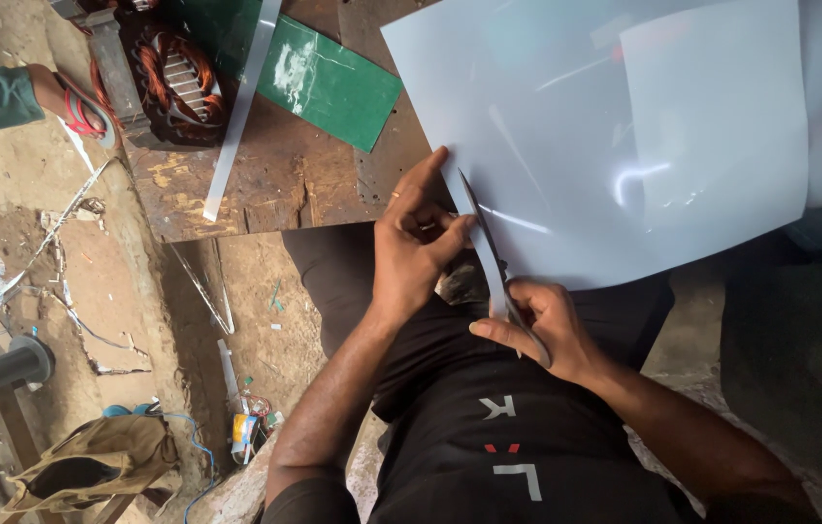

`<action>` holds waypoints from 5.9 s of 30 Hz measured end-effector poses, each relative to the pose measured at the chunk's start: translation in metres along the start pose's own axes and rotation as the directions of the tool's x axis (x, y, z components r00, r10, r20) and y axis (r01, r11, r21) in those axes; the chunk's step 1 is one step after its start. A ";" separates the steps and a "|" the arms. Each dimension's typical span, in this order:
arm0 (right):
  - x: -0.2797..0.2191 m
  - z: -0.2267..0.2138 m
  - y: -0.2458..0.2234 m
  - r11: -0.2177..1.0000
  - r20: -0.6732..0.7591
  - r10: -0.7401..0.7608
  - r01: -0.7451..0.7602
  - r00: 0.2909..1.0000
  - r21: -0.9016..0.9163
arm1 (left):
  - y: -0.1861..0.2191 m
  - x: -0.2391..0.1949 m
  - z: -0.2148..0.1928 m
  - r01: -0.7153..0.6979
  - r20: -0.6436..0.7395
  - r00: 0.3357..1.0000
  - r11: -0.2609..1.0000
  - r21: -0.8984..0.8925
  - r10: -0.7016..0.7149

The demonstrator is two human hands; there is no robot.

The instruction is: Cutting a white insulation sheet into thin strips using large scissors.

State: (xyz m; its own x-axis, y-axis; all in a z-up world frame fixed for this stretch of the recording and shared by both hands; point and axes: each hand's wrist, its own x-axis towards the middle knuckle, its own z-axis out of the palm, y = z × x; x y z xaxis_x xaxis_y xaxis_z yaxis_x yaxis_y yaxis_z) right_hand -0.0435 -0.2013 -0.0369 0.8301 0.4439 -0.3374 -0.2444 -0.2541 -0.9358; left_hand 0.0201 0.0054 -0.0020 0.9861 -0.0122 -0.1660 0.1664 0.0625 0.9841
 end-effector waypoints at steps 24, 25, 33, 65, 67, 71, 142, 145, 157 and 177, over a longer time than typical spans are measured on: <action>0.020 -0.001 -0.021 0.995 0.040 -0.047 0.043 0.998 0.091 | 0.013 0.019 -0.009 -0.014 0.000 1.000 1.000 -0.015 0.014; 0.021 -0.001 -0.021 0.995 0.038 -0.049 0.045 0.998 0.090 | 0.011 0.020 -0.011 -0.016 0.002 1.000 1.000 -0.015 0.016; 0.023 0.002 -0.029 0.991 0.054 0.088 -0.093 0.995 0.096 | 0.007 0.019 -0.015 0.006 -0.009 1.000 1.000 -0.024 -0.006; 0.039 0.009 -0.044 0.995 0.002 0.101 -0.101 0.995 0.001 | 0.013 0.034 -0.033 -0.030 0.013 0.999 0.999 -0.031 0.030; 0.041 0.009 -0.045 0.995 0.002 0.102 -0.102 0.995 -0.011 | 0.015 0.032 -0.032 -0.021 0.013 1.000 0.999 -0.032 0.021; 0.048 0.007 -0.050 0.999 0.001 -0.007 0.007 1.000 0.034 | 0.012 0.029 -0.031 -0.030 0.020 0.999 0.998 -0.059 0.031; 0.099 -0.010 -0.087 0.976 -0.071 -0.215 0.216 0.974 0.009 | 0.057 0.061 -0.060 -0.207 -0.189 0.966 0.965 -0.161 0.176; 0.108 -0.018 -0.077 0.957 -0.259 -0.268 0.287 0.928 0.041 | 0.024 0.094 -0.086 -0.497 -0.409 0.797 0.868 -0.026 0.444; 0.106 -0.017 -0.071 0.910 -0.411 -0.317 0.397 0.855 0.123 | 0.005 0.056 -0.064 -0.300 -0.490 0.787 0.926 0.228 0.376; 0.154 -0.048 -0.111 0.865 -0.231 -0.489 0.502 0.841 -0.001 | -0.048 -0.059 0.027 -0.236 -0.220 0.937 0.956 0.173 0.271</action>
State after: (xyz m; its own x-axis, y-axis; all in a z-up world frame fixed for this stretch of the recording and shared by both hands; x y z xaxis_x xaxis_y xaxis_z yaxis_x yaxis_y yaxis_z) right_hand 0.1355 -0.1459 0.0195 0.9335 0.2992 0.1975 0.2063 0.0023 -0.9785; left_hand -0.0459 -0.0237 -0.0376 0.9696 0.2248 0.0967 -0.0735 -0.1097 0.9912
